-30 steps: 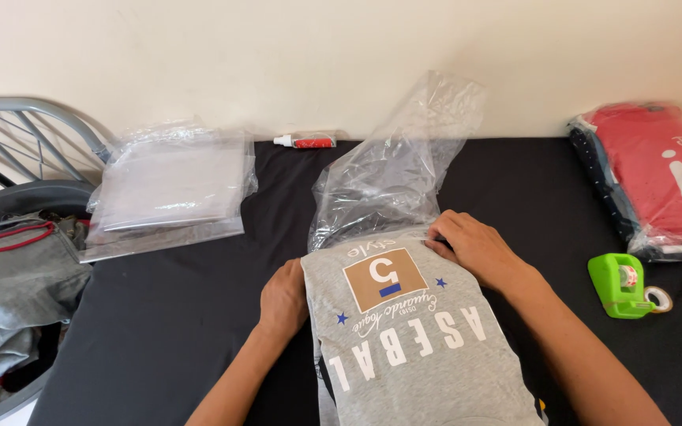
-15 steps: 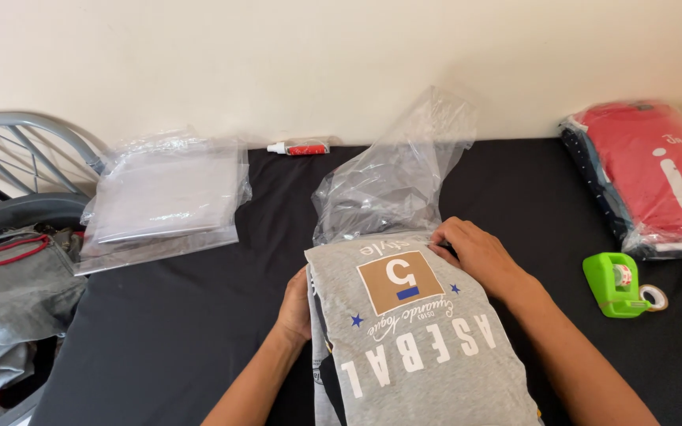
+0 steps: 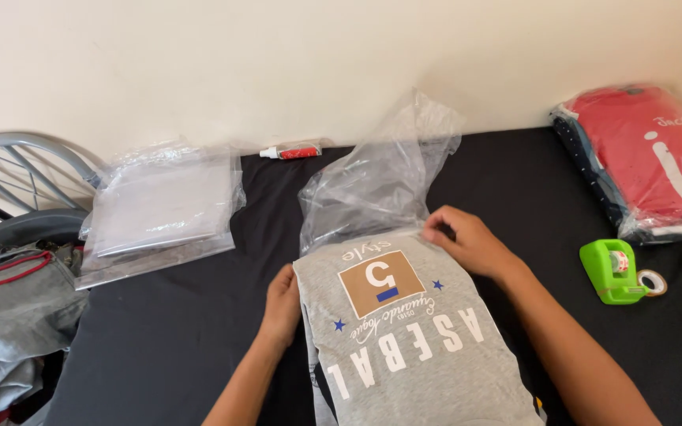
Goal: Putting a folded grey t-shirt into a transparent plastic bag at a folding station.
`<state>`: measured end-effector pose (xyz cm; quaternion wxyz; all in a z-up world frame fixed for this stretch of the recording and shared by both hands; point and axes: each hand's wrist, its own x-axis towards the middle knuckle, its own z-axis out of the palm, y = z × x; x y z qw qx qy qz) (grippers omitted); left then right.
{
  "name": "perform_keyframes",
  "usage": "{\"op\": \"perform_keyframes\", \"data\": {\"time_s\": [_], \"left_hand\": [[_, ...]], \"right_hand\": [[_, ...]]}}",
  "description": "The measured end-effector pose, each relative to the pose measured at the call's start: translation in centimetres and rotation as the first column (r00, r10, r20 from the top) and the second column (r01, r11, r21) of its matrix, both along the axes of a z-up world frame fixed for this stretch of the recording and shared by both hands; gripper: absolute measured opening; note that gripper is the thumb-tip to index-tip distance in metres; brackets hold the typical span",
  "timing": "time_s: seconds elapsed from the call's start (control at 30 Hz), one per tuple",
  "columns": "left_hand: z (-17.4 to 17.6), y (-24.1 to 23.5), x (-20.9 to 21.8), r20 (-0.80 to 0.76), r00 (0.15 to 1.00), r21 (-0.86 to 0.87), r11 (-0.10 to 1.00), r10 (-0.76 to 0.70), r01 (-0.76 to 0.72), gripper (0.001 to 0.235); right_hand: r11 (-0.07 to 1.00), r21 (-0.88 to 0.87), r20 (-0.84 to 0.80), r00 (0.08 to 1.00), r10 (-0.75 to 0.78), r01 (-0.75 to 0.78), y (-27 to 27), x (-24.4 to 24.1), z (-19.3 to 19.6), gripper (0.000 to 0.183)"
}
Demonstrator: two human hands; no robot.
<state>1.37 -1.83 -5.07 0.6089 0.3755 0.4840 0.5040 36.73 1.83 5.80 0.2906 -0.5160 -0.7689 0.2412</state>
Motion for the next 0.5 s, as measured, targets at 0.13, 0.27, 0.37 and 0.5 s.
{"op": "perform_keyframes", "data": {"time_s": [0.13, 0.27, 0.37, 0.5], "left_hand": [[1.1, 1.4, -0.2, 0.165, 0.983, -0.127, 0.990, 0.079, -0.058, 0.034], [2.6, -0.8, 0.2, 0.265, 0.962, -0.105, 0.994, 0.064, -0.038, 0.048], [3.9, -3.1, -0.3, 0.219, 0.975, -0.162, 0.984, -0.043, 0.080, 0.064], [4.0, -5.0, -0.8, 0.164, 0.962, -0.139, 0.960, -0.219, 0.243, 0.081]], "right_hand": [[0.987, -0.147, -0.349, 0.937, 0.017, -0.073, 4.6, 2.2, -4.0, 0.016], [0.979, -0.187, -0.493, 0.854, -0.167, 0.083, 5.3, 2.2, -5.8, 0.017], [0.864, -0.382, -0.507, 0.707, -0.493, 0.328, 4.0, 2.3, -8.8, 0.023], [0.859, -0.444, -0.566, 0.663, -0.491, 0.257, 1.6, 2.1, -11.4, 0.030]]}}
